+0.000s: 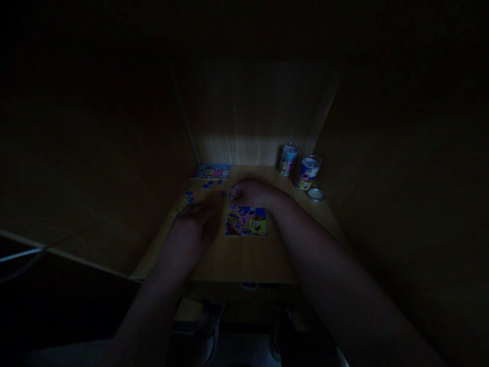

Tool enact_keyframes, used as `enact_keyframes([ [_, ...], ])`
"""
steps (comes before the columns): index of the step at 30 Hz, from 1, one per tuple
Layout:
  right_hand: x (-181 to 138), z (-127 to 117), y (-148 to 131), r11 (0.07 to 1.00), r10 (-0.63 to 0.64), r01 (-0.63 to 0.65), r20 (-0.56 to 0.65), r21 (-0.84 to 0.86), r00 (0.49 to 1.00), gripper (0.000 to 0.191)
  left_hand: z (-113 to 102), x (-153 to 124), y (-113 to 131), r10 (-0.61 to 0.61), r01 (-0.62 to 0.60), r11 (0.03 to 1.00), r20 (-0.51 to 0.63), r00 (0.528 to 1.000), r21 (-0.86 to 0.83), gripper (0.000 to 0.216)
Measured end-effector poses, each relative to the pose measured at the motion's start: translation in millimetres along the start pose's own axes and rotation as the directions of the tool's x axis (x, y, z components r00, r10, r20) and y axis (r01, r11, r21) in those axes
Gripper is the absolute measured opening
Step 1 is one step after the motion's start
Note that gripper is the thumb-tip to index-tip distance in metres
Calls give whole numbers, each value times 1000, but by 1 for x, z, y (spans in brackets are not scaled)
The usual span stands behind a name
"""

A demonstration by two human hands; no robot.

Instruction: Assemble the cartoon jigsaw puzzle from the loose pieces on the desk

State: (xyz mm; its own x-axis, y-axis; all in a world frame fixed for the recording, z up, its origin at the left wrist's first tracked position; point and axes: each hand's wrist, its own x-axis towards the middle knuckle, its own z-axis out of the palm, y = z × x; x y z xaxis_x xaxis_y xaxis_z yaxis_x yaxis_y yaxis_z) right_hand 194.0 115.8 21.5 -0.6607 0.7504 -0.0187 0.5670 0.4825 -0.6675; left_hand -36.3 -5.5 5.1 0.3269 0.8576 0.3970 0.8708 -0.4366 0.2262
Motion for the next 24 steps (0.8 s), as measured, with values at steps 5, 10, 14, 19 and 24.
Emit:
enact_keyframes([
  [5,2,2,3,1000,-12,12,2,9,1000,11,3,1,1,96,-95,995,21,995,-44,31],
  [10,2,2,3,1000,17,-17,-2,-11,1000,10,4,0,4,171,-165,978,35,985,-130,35],
  [14,1,2,2,999,28,-28,10,-24,1000,10,5,0,4,182,-175,971,29,983,-163,32],
  [19,1,3,1,999,28,-29,-20,-22,999,10,7,0,3,187,-178,969,43,981,-172,33],
  [24,1,-1,2,1000,13,-14,-44,-22,999,14,3,-1,4,194,-184,964,35,980,-191,36],
])
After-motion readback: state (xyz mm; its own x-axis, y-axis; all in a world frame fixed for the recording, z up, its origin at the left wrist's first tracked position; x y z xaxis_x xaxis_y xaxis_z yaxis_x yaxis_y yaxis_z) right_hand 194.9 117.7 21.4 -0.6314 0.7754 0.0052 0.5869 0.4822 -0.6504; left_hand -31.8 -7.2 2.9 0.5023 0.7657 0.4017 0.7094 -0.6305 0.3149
